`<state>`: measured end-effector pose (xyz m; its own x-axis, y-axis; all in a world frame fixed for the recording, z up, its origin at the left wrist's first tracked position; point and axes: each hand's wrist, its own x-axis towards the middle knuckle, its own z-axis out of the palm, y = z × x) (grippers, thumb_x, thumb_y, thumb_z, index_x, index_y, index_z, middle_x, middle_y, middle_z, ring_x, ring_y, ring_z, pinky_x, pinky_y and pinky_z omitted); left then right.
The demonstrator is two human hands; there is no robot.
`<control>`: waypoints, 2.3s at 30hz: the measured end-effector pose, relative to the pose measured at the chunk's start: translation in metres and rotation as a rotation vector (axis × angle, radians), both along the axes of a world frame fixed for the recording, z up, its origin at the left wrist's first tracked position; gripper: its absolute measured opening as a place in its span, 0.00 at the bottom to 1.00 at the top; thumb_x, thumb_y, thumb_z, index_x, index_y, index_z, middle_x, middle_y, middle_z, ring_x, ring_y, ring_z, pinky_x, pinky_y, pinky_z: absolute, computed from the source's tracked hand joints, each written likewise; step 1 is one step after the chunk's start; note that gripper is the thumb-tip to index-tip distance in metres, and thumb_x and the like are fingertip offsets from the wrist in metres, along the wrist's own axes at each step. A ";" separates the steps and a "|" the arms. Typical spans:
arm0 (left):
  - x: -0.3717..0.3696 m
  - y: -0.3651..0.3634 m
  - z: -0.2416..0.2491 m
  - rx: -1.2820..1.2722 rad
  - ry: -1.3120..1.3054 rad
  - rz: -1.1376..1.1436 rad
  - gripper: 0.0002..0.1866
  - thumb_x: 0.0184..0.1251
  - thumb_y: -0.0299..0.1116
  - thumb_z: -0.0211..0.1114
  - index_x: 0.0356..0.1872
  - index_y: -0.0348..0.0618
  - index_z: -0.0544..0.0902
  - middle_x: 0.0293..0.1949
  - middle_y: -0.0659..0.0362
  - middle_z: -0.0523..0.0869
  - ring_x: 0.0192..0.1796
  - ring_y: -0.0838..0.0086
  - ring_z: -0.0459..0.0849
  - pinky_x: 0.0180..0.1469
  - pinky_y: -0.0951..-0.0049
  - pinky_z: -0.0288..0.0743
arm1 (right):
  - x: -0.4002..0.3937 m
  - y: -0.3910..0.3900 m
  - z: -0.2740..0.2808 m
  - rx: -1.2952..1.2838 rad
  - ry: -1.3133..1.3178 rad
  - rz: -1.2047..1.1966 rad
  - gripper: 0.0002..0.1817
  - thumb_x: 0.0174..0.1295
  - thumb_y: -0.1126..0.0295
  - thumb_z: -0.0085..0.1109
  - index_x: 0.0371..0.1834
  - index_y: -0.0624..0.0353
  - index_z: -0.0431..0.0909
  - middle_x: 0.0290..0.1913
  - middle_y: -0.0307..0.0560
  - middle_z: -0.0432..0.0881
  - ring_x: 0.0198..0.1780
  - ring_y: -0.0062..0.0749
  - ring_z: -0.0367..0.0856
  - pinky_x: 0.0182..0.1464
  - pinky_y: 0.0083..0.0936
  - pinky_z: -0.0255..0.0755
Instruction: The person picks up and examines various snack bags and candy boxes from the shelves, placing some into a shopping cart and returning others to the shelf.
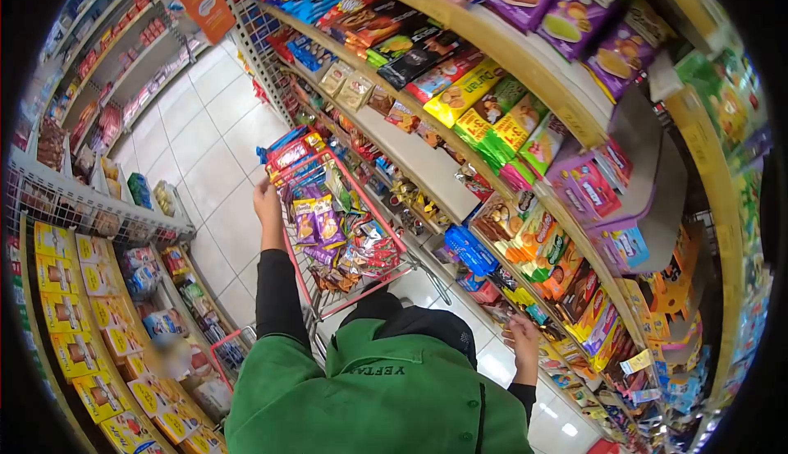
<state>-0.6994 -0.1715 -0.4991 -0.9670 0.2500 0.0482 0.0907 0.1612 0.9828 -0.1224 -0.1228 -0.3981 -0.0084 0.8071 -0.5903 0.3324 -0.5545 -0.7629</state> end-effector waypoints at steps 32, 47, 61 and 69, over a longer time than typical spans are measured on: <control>0.069 0.109 -0.248 -0.620 -0.315 -0.312 0.20 0.47 0.38 0.54 0.38 0.33 0.75 0.44 0.42 0.72 0.47 0.49 0.70 0.50 0.62 0.63 | 0.096 -0.058 -0.077 -0.320 -0.364 0.395 0.13 0.51 0.68 0.50 0.35 0.67 0.74 0.30 0.49 0.78 0.28 0.31 0.79 0.24 0.21 0.70; 0.074 -0.004 -0.027 0.698 -0.784 -0.178 0.22 0.54 0.32 0.49 0.51 0.32 0.68 0.52 0.57 0.70 0.57 0.74 0.63 0.59 0.74 0.51 | 0.078 -0.038 -0.101 -0.273 -0.283 0.134 0.12 0.52 0.69 0.49 0.34 0.65 0.76 0.29 0.46 0.79 0.28 0.28 0.79 0.26 0.20 0.70; 0.142 0.028 0.129 1.597 -0.867 -1.027 0.18 0.57 0.33 0.48 0.48 0.38 0.72 0.60 0.52 0.58 0.63 0.58 0.51 0.63 0.56 0.44 | -0.076 0.048 0.023 0.270 0.291 0.437 0.13 0.55 0.70 0.53 0.42 0.63 0.73 0.35 0.43 0.77 0.35 0.20 0.74 0.39 0.17 0.68; 0.234 0.059 0.161 1.528 -1.378 -1.298 0.16 0.55 0.31 0.49 0.45 0.38 0.74 0.61 0.50 0.56 0.61 0.55 0.56 0.60 0.50 0.51 | -0.133 0.047 0.110 0.405 0.787 0.524 0.22 0.55 0.71 0.53 0.52 0.61 0.59 0.44 0.44 0.72 0.44 0.22 0.70 0.47 0.18 0.64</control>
